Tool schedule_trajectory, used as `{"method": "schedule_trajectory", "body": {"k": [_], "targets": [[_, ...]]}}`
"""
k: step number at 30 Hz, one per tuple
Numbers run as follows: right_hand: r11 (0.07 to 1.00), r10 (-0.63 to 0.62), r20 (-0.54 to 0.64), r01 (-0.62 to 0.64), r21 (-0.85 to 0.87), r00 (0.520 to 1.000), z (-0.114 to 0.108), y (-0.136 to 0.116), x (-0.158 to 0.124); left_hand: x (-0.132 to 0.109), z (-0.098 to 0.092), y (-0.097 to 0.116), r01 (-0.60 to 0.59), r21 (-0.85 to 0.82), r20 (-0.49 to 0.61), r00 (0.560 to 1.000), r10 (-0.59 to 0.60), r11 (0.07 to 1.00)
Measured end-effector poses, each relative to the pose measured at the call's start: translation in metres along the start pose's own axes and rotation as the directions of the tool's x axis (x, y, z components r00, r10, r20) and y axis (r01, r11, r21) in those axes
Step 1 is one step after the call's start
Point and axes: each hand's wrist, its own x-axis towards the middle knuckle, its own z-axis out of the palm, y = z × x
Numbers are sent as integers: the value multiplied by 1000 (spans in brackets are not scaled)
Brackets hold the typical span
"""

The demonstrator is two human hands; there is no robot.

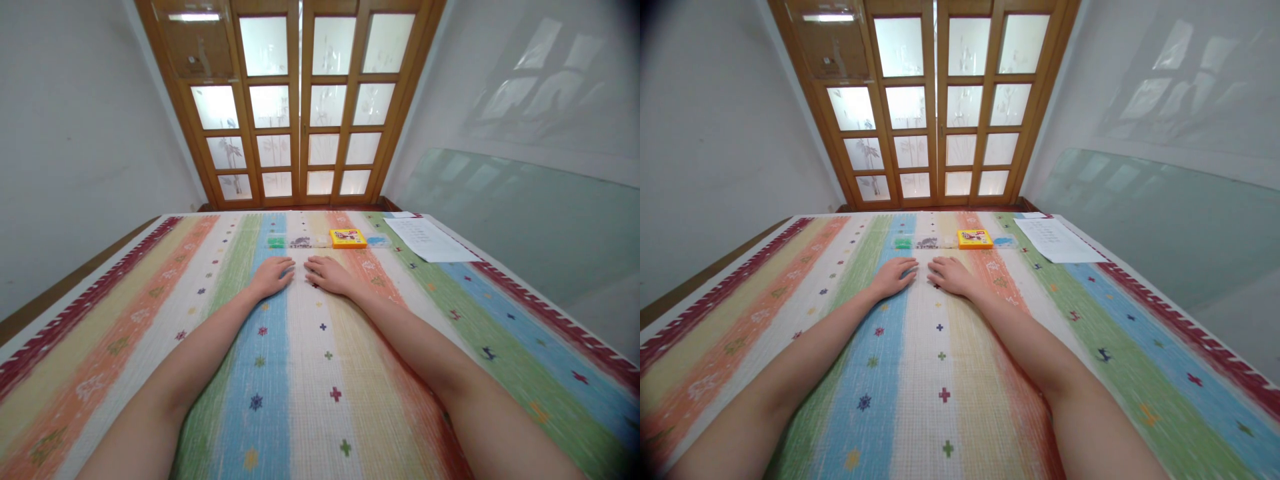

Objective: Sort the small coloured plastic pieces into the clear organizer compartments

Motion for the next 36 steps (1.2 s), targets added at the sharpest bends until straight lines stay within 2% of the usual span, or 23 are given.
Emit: {"method": "schedule_trajectory", "body": {"k": [3,8,12,17,21,27,32,36], "targets": [[989,145,-172,-146,5,974,-8,31,3,2,-2,-1,29,-43,-69,997,-32,999],[873,440,-341,-484,-52,830,-18,96,-2,2,-1,-1,1,-55,-68,998,-5,999],[810,502,-326,-568,-150,801,-24,138,-15,2,0,-1,-32,-49,-42,999,30,998],[732,627,-173,-651,-202,759,-31,169,-25,3,1,-1,-33,-40,-34,999,31,999],[715,656,-116,-663,-222,746,-29,170,-22,3,3,-3,22,-17,-53,998,-23,1000],[768,583,-128,-596,-236,802,-20,152,-21,7,5,-13,155,-27,-135,978,-158,987],[812,531,-103,-539,-222,841,-17,126,-15,10,8,-19,223,-63,-141,963,-230,973],[811,536,-136,-553,-191,833,-14,97,0,9,9,-19,223,-42,-118,967,-226,974]]}}
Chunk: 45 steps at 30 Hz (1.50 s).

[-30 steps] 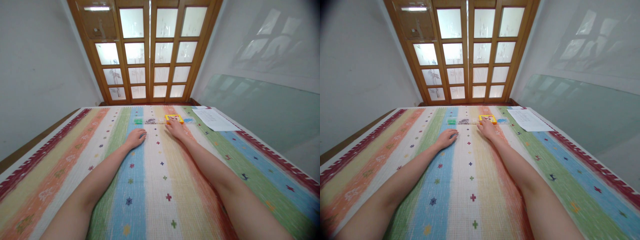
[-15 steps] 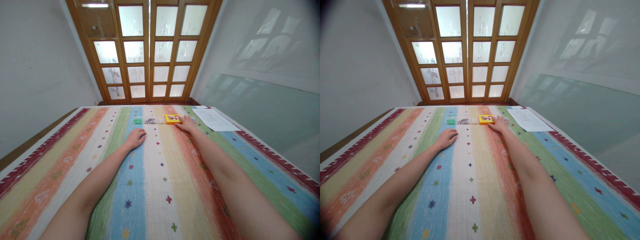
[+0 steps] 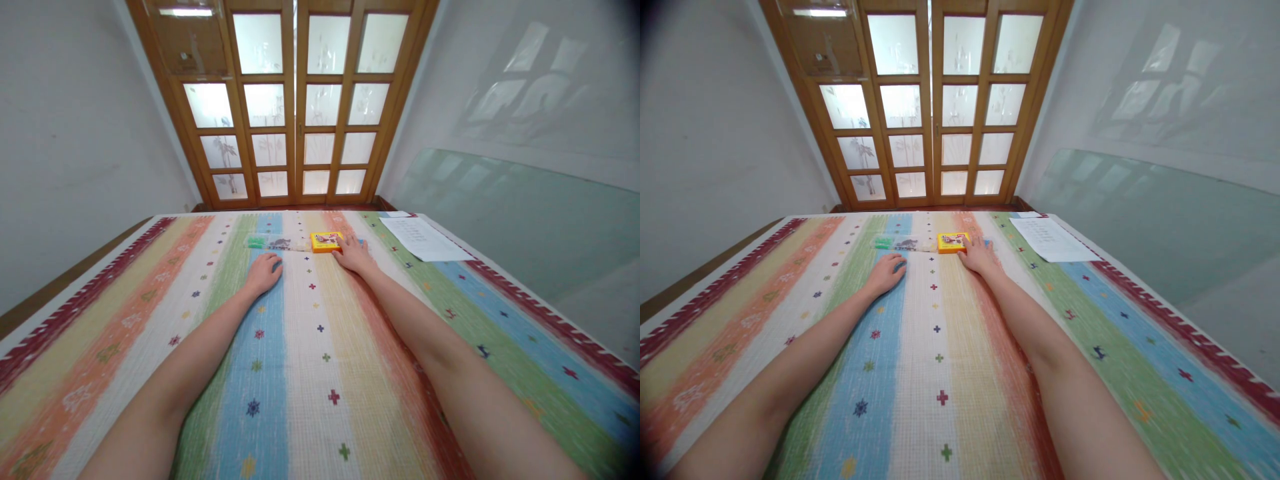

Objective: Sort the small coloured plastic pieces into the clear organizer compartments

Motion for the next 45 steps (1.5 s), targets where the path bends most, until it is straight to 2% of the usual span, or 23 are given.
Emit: {"method": "schedule_trajectory", "body": {"k": [3,5,11,14,18,24,29,34,40,45], "targets": [[1000,-7,-22,7,15,1000,-6,-9,-3,-2,-1,-1,-25,18,9,1000,25,1000],[1000,-23,-29,23,6,999,-10,-3,-5,-3,-1,-1,-43,29,7,999,43,999],[999,-24,-13,23,-30,1000,-17,50,-13,-3,3,-1,-63,34,9,998,63,997],[999,-37,17,37,-9,999,-18,66,-15,-4,3,-1,-71,21,13,997,71,997],[996,-87,14,87,-6,996,-22,68,-22,-4,1,1,-71,11,13,997,71,997],[995,-100,1,100,-5,995,-32,57,-48,-5,-1,3,-75,17,23,997,75,997],[987,-157,-9,157,-17,988,-40,31,-75,-3,1,3,-99,21,28,995,98,995],[936,-347,-43,349,48,937,-44,-18,-91,-3,-2,8,-144,-47,73,986,147,989],[861,-484,-95,493,124,870,-33,-94,-72,-6,-7,11,-211,-119,118,967,225,970],[806,-578,-131,588,62,806,-17,-141,-47,-5,-8,-3,-185,-113,74,978,194,976]]}}
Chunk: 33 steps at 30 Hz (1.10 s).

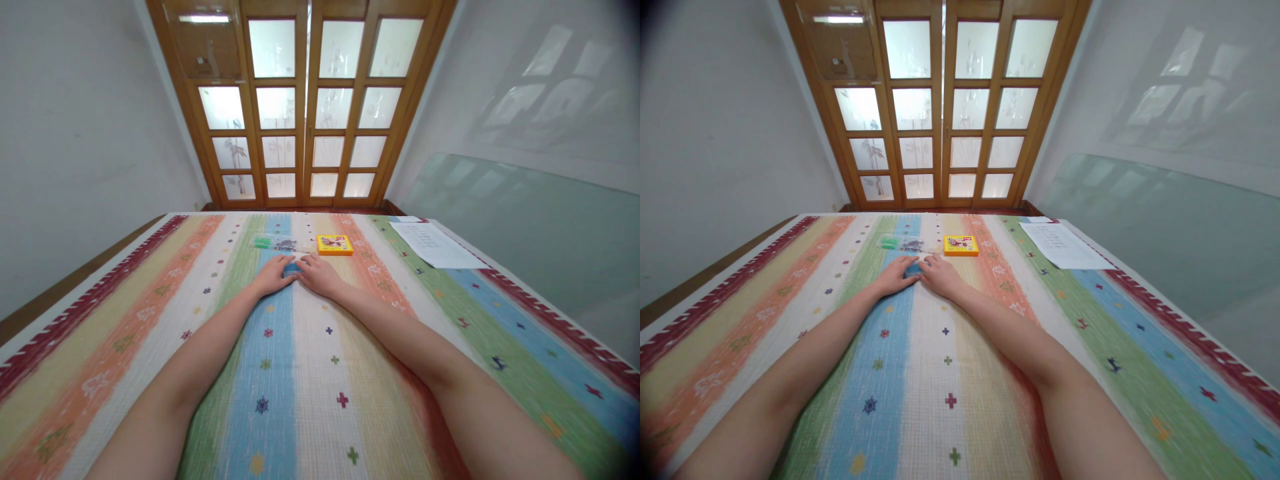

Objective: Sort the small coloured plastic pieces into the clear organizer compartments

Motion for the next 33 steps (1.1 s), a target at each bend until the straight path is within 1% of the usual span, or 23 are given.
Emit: {"method": "schedule_trajectory", "body": {"k": [5,10,12,14,16,19,21,26,30,33], "targets": [[997,-72,26,73,-29,997,9,-3,21,2,-7,-15,60,-59,-13,998,-60,996],[999,-10,-19,10,-40,1000,11,-1,27,3,-7,-18,44,-91,-40,998,-47,995],[1000,13,-63,-13,11,998,13,1,25,2,-6,-16,52,-106,-57,997,-58,993],[997,42,-133,-32,75,990,14,6,23,1,-4,-15,56,-141,-80,994,-68,988],[990,83,-220,-55,129,972,15,12,20,1,-2,-13,46,-207,-101,993,-68,977],[976,145,-355,-74,205,924,17,21,17,2,1,-10,11,-339,-115,992,-53,941],[964,175,-411,-71,256,895,19,25,15,3,2,-8,0,-422,-118,991,-55,907],[930,231,-451,-60,362,862,21,24,16,5,3,-2,35,-586,-135,981,-140,809],[887,310,-481,-68,456,820,19,23,16,5,4,-1,52,-641,-161,966,-201,766],[857,345,-477,-65,511,809,16,22,16,5,4,-2,68,-676,-176,952,-250,734]]}}
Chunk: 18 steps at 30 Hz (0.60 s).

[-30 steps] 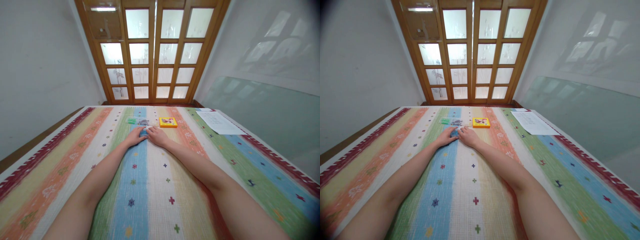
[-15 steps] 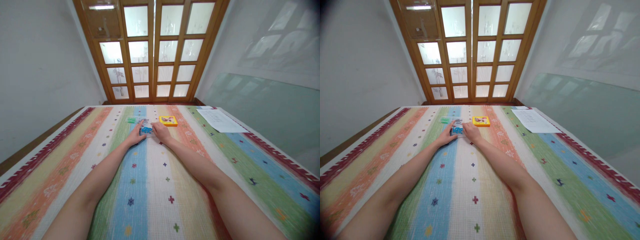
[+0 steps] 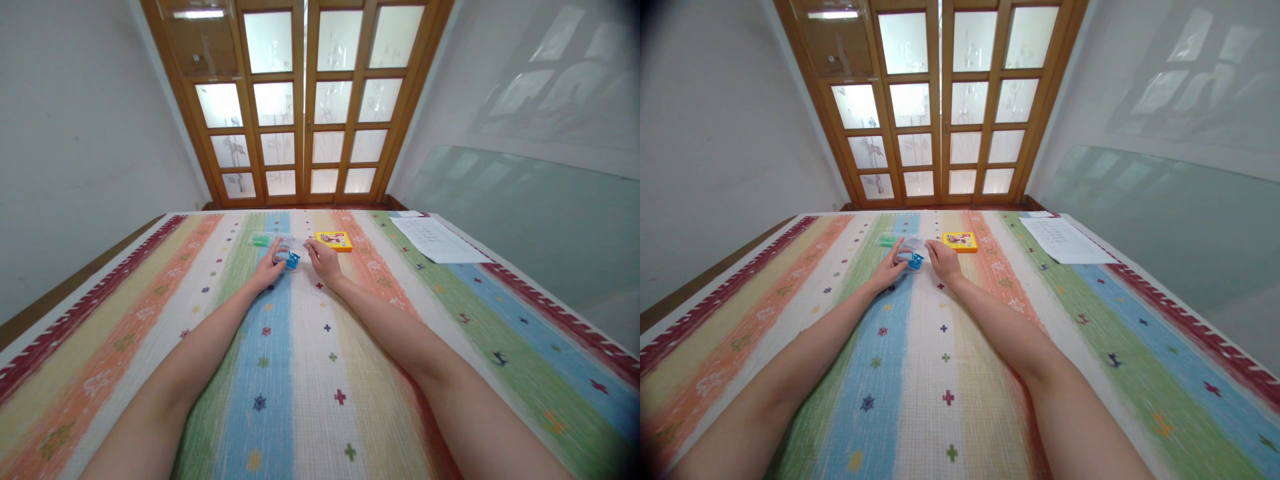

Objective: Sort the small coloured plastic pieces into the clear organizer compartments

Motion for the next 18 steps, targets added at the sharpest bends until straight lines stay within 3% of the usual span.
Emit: {"method": "schedule_trajectory", "body": {"k": [8,14,18], "targets": [[997,68,42,-69,19,997,-3,-7,-3,0,-11,11,-117,227,-90,986,140,967],[997,52,186,-40,-68,981,0,-1,-7,-4,-11,20,-283,485,38,952,303,827],[998,45,243,-35,-46,969,-3,-3,-7,-6,-8,22,-308,582,70,941,331,752]]}}
